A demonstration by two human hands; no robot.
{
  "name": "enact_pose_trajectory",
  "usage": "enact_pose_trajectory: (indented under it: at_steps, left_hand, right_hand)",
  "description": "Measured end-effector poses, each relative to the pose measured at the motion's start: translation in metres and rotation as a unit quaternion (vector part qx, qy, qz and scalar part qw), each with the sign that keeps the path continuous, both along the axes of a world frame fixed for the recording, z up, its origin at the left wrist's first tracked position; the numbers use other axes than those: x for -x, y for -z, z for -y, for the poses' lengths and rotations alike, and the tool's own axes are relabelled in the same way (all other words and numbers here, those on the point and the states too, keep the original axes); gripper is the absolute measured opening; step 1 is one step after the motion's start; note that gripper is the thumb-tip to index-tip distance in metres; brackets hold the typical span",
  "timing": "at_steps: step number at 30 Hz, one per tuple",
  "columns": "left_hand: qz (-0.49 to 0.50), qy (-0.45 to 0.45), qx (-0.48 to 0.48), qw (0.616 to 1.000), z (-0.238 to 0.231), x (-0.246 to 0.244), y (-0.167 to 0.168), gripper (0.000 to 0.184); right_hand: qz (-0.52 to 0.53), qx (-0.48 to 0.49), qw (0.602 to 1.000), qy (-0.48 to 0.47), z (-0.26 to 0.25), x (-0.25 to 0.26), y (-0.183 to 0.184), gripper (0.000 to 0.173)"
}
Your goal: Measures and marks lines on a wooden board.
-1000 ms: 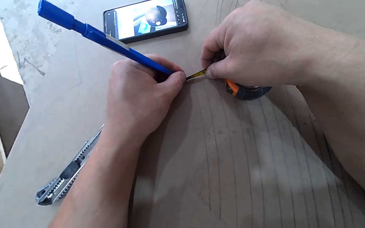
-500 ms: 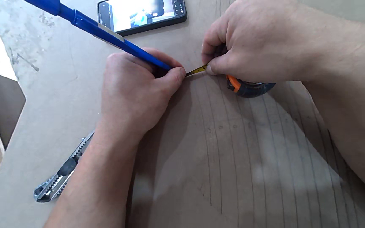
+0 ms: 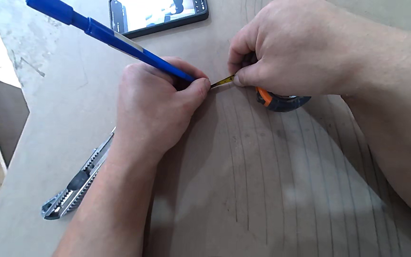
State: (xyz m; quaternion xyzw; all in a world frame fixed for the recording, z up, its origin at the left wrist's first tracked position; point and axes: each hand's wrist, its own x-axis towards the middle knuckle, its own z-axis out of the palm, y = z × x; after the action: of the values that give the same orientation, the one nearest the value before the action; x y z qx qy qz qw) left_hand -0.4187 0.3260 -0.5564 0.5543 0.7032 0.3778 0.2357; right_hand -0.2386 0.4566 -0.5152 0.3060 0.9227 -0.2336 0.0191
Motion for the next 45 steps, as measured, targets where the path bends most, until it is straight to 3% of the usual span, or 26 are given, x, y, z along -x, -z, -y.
enact_pose_trajectory:
  at_steps: [45]
  left_hand:
    - [-0.009, 0.039, -0.001, 0.999, 0.040, -0.016, 0.001, 0.002]
  right_hand:
    - [0.012, 0.010, 0.999, 0.035, 0.052, -0.024, -0.001, 0.010]
